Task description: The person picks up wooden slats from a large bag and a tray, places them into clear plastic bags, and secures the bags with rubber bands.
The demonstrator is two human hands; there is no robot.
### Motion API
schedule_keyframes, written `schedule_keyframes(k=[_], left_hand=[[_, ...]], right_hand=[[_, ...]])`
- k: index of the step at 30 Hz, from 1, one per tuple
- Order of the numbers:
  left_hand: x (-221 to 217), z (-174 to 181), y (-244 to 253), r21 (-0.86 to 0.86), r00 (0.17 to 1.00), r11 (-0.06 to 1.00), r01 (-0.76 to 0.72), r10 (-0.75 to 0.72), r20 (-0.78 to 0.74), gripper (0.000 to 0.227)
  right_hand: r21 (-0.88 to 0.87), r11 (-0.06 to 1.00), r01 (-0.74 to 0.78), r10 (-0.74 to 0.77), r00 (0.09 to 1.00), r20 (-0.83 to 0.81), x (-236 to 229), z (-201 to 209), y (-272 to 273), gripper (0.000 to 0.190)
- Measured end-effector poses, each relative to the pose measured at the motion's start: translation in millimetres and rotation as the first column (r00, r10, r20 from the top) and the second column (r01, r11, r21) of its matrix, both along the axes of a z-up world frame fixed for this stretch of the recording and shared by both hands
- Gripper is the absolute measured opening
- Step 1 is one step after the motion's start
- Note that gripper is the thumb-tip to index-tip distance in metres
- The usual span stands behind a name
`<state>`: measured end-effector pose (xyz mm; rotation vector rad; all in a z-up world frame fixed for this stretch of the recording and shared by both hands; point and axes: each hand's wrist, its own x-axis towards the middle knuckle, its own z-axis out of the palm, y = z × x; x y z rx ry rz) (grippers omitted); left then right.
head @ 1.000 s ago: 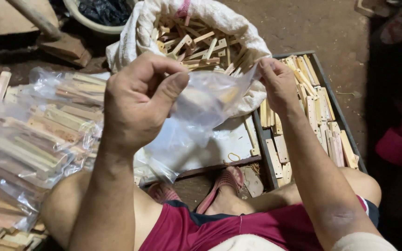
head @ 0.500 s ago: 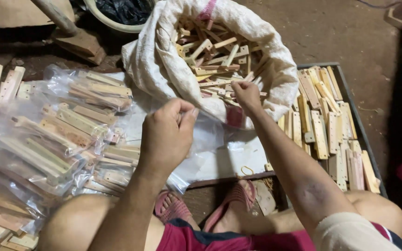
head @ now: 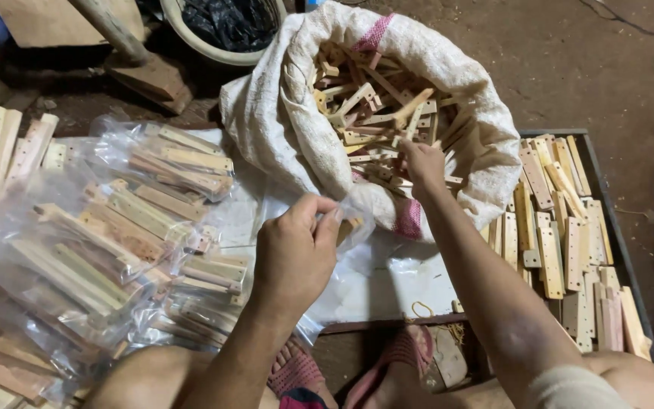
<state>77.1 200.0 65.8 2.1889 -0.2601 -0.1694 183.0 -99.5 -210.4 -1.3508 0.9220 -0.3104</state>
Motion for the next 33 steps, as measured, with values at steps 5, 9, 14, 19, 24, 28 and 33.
schedule_keyframes(k=[5, 9, 14, 19, 24, 28, 33], left_hand=[[-3, -5, -12, -0.021, 1.000, 1.000, 0.019, -0.019, 0.008, 0.010], [-11, -10, -18, 0.036, 0.999, 0.999, 0.018, -0.019, 0.038, 0.008], [-11, -25, -26, 0.079, 0.993, 0.996, 0.031, -0.040, 0.107, 0.011], [-15, -19, -35, 0.072, 0.983, 0.993, 0.090, -0.100, 0.157, 0.005], [-25, -24, -46, 0.032, 0.963, 0.992, 0.122, -0.126, 0.238, 0.006], [-30, -31, -62, 0.065, 0.940, 0.985, 0.162, -0.174, 0.292, 0.008], [-35, -38, -73, 0.017, 0.904, 0.980, 0.198, -0.189, 0.384, 0.009]], right_hand=[[0.212, 0.966, -0.149, 0.143, 0.989, 0.043, -87, 113, 25, 0.017], [0.142, 0.926, -0.350, 0.355, 0.935, -0.010, -147, 118, 9, 0.018], [-0.303, 0.822, -0.483, 0.458, 0.875, -0.153, -214, 197, 8, 0.025], [-0.661, 0.589, -0.466, 0.483, 0.858, -0.175, -261, 303, -18, 0.018], [-0.906, 0.172, -0.386, 0.756, 0.641, -0.129, -279, 365, -33, 0.019], [-0.944, 0.048, -0.327, 0.736, 0.651, -0.188, -265, 380, -2, 0.018], [-0.907, 0.047, -0.419, 0.695, 0.666, -0.271, -228, 343, 38, 0.006]])
